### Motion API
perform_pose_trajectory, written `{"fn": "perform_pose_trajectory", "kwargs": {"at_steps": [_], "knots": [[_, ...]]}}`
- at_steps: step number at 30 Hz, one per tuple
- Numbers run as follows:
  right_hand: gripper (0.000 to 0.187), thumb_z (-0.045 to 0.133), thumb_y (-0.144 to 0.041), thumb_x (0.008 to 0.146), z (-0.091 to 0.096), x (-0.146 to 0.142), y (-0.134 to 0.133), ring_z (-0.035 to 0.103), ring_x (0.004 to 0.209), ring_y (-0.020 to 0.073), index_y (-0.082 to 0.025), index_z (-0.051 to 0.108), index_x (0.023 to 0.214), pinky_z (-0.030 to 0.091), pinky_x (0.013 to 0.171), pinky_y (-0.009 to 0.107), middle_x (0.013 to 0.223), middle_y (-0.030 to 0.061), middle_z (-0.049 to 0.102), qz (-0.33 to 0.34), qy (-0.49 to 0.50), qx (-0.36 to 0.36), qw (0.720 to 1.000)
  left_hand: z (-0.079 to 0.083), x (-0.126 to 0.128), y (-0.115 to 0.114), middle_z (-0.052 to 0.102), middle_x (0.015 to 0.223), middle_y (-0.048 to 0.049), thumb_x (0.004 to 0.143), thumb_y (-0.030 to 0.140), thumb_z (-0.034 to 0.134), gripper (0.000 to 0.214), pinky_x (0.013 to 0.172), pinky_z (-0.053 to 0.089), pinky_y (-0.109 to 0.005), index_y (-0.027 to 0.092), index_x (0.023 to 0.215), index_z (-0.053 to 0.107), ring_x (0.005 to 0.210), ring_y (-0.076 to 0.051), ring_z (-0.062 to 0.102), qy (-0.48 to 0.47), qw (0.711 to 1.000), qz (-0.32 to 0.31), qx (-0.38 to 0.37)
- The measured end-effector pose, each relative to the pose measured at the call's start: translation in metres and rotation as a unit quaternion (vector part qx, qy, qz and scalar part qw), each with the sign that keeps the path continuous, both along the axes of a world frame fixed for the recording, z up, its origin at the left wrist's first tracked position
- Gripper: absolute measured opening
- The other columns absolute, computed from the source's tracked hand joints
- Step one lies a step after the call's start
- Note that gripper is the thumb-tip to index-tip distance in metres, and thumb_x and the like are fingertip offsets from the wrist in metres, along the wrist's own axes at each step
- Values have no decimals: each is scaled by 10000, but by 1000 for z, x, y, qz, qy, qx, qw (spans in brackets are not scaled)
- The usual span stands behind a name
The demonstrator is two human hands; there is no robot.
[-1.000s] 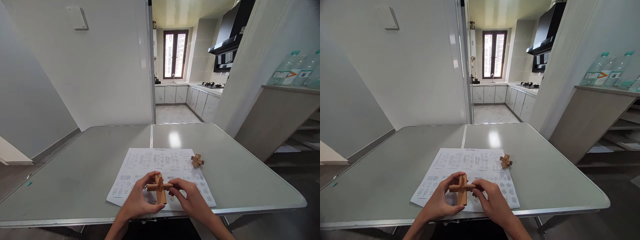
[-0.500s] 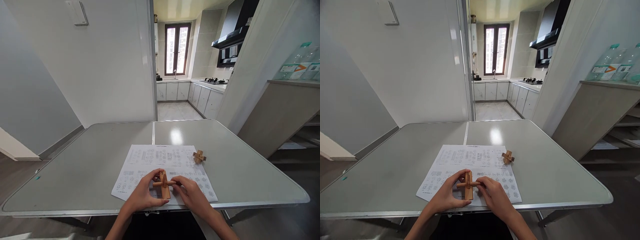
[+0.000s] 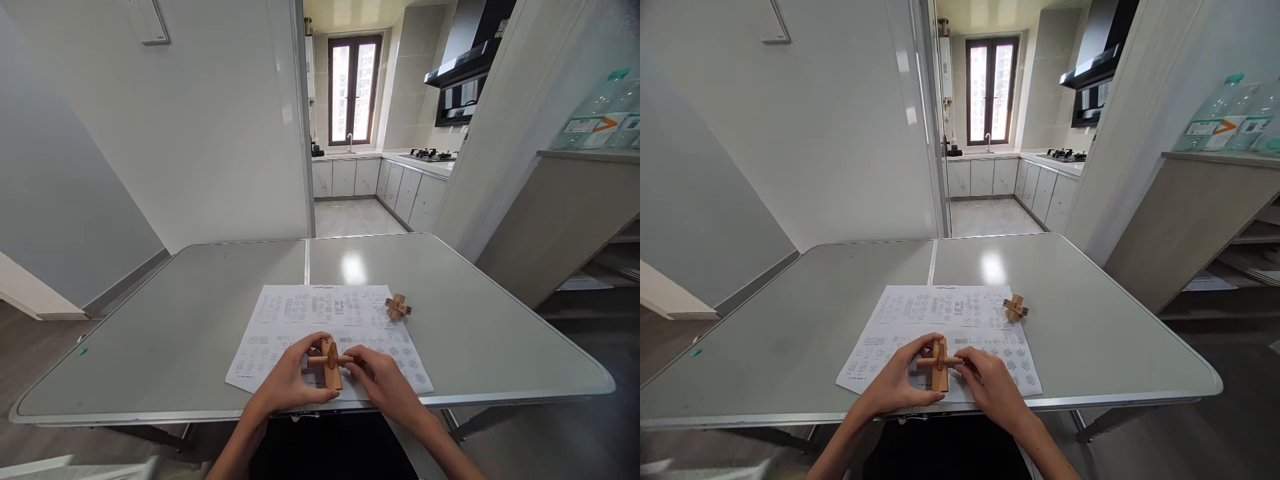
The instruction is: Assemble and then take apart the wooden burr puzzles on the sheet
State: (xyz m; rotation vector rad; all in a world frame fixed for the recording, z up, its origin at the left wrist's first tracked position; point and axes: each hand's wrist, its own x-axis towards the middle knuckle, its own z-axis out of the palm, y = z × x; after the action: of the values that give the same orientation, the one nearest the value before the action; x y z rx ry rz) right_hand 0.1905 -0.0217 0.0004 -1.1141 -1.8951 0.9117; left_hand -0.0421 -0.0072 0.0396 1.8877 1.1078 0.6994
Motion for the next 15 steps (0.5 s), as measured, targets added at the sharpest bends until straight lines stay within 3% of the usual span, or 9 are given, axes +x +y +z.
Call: {"fn": "perform_pose_trajectory", "kwargs": {"at_steps": [15], "knots": [[220,510,-363,1031,-1,1,0,651,807,204,-249,698,1021,477,715,295,936,27,732,-11,33,-9,999,-3,2,-2,611,1334,-67,680,302,882,792,1071,486,-462,277,1390,532,1213,-301,585,-14,1000,-2,0]]}}
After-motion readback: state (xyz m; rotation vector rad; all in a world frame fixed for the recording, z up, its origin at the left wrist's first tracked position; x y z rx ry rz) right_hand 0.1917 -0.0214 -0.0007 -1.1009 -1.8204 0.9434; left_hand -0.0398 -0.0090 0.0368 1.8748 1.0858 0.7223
